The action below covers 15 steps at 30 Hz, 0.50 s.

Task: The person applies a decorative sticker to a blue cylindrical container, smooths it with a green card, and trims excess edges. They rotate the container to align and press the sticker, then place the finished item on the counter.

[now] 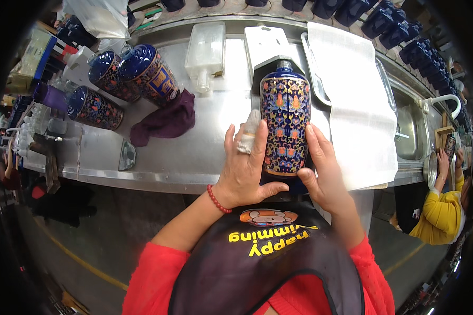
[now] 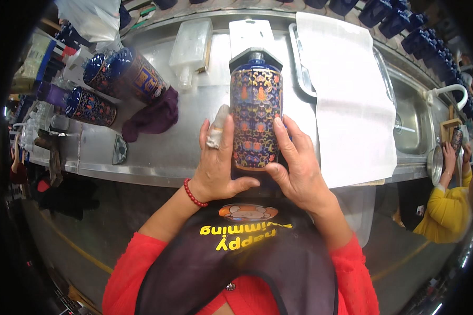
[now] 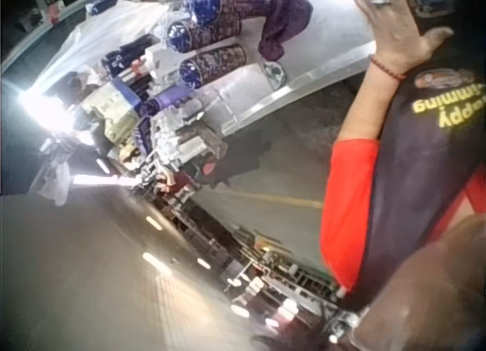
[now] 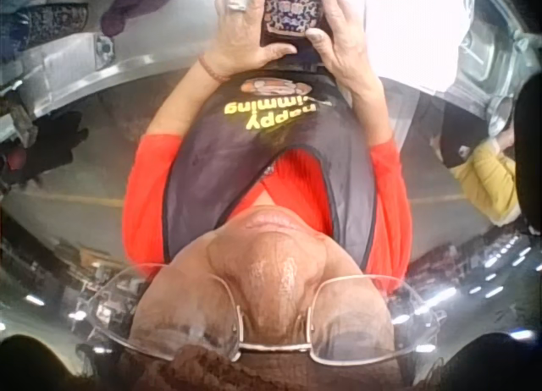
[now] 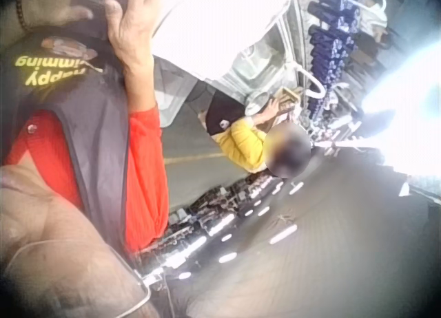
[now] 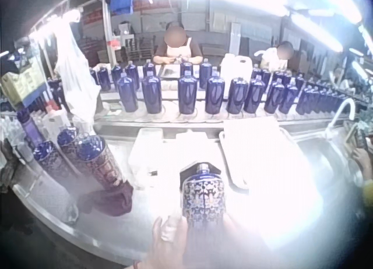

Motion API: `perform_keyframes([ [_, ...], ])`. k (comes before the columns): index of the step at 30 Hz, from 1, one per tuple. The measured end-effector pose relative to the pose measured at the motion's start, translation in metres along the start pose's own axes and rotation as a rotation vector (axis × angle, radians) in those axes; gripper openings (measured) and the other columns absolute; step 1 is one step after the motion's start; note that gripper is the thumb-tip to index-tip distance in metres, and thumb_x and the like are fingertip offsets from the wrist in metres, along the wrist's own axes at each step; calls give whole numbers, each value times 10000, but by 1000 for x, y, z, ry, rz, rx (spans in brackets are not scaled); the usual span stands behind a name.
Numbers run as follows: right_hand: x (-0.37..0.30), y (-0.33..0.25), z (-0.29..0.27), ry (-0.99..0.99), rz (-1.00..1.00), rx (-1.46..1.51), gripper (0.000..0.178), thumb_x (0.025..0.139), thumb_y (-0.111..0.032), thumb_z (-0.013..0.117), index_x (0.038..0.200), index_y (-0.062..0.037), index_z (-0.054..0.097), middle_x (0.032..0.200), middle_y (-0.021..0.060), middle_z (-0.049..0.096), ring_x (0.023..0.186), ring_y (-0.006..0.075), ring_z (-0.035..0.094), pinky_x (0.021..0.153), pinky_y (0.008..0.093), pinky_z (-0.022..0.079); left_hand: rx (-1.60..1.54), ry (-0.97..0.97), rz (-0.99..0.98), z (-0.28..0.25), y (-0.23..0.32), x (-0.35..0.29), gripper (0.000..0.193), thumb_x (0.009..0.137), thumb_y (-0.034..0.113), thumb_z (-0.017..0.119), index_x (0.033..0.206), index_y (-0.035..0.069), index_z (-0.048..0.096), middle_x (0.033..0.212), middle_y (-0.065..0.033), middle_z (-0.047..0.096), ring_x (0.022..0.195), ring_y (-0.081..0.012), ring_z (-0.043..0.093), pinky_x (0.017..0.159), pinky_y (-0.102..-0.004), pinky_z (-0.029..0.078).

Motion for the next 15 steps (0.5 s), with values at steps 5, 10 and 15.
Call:
perform_keyframes([
  [5,1,6,-6,-56,-37,37,907,946,-491,663,1576,42,288,1535,310,386,1367,458,441,1143,482,360,122,-7,36,-5,2,1,1183,834,734,619,1612,-33,165,1543,-324,355,1433,-489,341,1154,-686,132],
  [10,9,10,-10,-50,42,106,878,964,-477,642,1588,21,276,1564,310,352,1378,464,427,1165,491,336,-42,-51,27,-13,-1,9,1201,853,814,504,1617,-36,135,1581,-352,285,1473,-511,272,1195,-651,76],
  [15,26,9,-16,-48,35,-49,772,997,-431,613,1588,-31,320,1589,290,314,1360,459,437,1143,485,366,-146,-50,56,-15,-2,20,1189,886,821,446,1610,-60,110,1602,-354,247,1499,-503,230,1220,-614,45],
])
Point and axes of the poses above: each hand's wrist, its own x-axis towards the middle knuckle, its own z-axis out of the palm, y = z × x, the point moved 2 cm from there along x, towards the middle knuckle
